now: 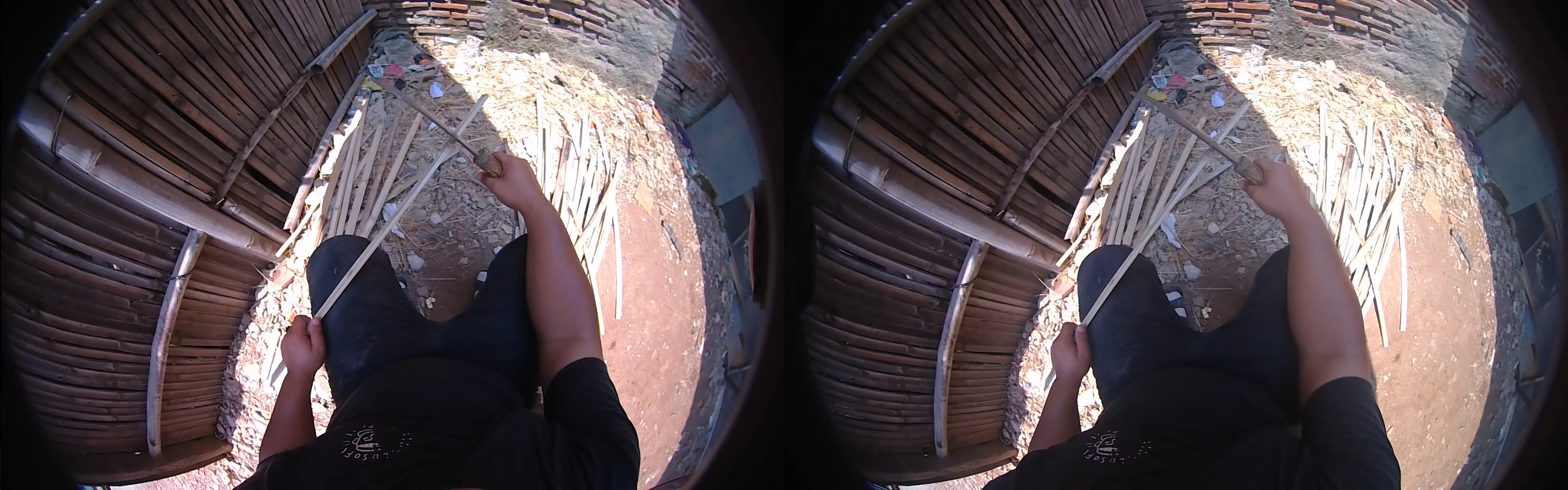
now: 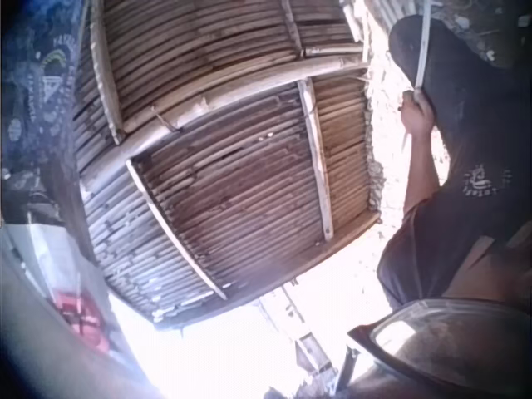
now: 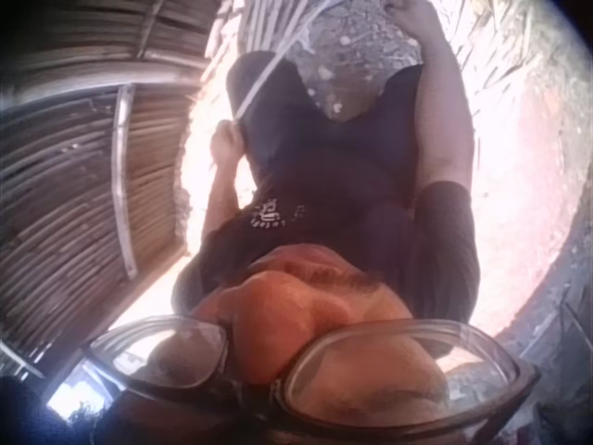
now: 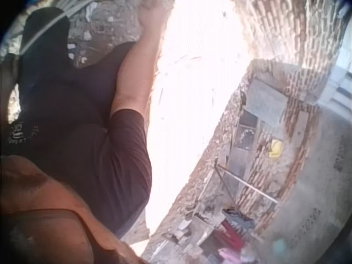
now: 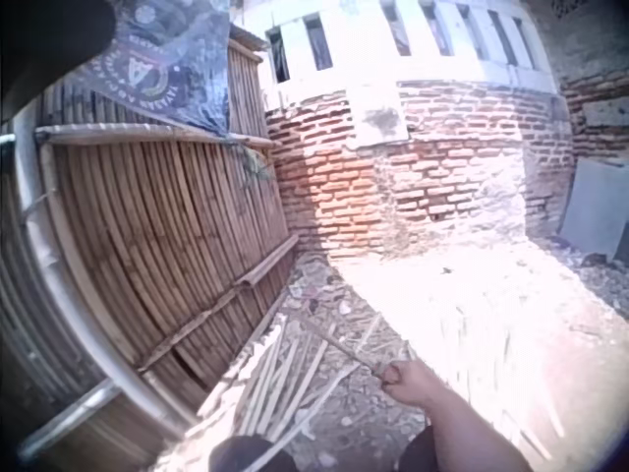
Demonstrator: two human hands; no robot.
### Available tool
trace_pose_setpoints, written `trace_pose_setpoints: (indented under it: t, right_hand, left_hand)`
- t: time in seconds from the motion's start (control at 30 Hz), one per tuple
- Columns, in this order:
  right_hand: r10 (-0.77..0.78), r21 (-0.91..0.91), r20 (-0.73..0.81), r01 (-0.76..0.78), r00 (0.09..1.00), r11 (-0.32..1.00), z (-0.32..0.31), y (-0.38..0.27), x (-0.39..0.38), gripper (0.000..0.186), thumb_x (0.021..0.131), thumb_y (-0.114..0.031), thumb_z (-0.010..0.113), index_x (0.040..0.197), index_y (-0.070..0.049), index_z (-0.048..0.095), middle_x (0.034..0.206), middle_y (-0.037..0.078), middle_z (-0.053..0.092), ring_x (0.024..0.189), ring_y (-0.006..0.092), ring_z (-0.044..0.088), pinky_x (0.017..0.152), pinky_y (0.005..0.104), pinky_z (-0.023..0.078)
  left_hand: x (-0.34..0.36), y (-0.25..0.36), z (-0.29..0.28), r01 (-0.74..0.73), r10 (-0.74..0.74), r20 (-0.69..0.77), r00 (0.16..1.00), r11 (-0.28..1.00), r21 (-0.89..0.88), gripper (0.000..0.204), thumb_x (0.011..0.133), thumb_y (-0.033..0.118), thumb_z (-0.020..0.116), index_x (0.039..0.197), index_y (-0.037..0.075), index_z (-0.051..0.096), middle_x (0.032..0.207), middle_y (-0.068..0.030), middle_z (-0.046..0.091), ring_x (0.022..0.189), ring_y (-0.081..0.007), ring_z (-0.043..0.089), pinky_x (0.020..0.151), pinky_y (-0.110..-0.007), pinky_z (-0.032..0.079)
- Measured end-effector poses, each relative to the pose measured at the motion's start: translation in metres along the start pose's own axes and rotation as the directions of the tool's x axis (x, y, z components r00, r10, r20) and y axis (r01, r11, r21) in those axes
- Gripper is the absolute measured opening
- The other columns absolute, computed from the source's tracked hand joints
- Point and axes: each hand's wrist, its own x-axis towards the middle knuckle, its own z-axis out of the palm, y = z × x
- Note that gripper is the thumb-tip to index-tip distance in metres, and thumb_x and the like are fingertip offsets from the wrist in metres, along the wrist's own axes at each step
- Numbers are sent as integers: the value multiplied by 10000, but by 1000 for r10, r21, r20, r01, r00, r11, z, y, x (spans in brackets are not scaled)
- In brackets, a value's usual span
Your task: The person uses a knife to shave and smooth thin bamboo strips while sitting on the ground.
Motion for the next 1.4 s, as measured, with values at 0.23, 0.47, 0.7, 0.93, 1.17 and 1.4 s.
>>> trace_pose_setpoints:
  t: [0.23,0.47,0.7,0.93,1.17,1.4]
  right_hand:
    - [-363,-156,299,420,882,894,22,-34,-16,299,817,-292,791,1003,-73,711,923,208,719,917,417,687,809,514,539]
    - [-102,-163,96,116,990,980,11,-17,2,420,860,-337,763,1193,-88,703,1026,202,734,1001,408,694,875,494,551]
    - [-10,90,-59,15,998,996,13,5,2,478,864,-342,778,1237,-53,699,1003,234,739,973,398,710,887,474,552]
    - [-409,-146,330,474,851,868,32,-38,-17,333,774,-317,802,1006,-93,719,858,183,715,849,425,683,753,532,532]
    - [-237,-153,0,235,971,960,15,-18,-7,345,834,-323,800,1049,-66,717,892,208,720,867,408,696,777,489,544]
    - [30,55,-75,-26,997,998,5,-2,2,343,861,-305,802,1059,-42,706,884,204,715,846,383,687,788,458,526]
  left_hand:
    - [1,6,-7,-3,4,7,1000,1000,-27,355,1040,346,559,854,45,588,652,-194,620,626,-422,644,582,-510,473]
    - [0,-1,-6,1,-1,2,1000,1000,-28,365,1044,348,547,843,45,585,636,-204,605,619,-431,638,574,-508,467]
    - [4,6,-6,-30,31,29,999,998,-57,373,1058,340,523,836,45,577,619,-202,584,596,-422,620,565,-495,460]
    - [1,3,-6,2,1,28,1000,996,-94,377,1065,342,512,847,42,577,630,-201,589,608,-416,625,569,-491,459]
    - [0,2,-4,-26,26,4,1000,995,-99,369,1066,326,507,845,38,577,628,-200,587,600,-411,624,558,-484,454]
    - [4,0,-2,-37,41,39,998,995,-95,372,1069,316,495,847,30,579,628,-206,579,591,-418,610,552,-492,443]
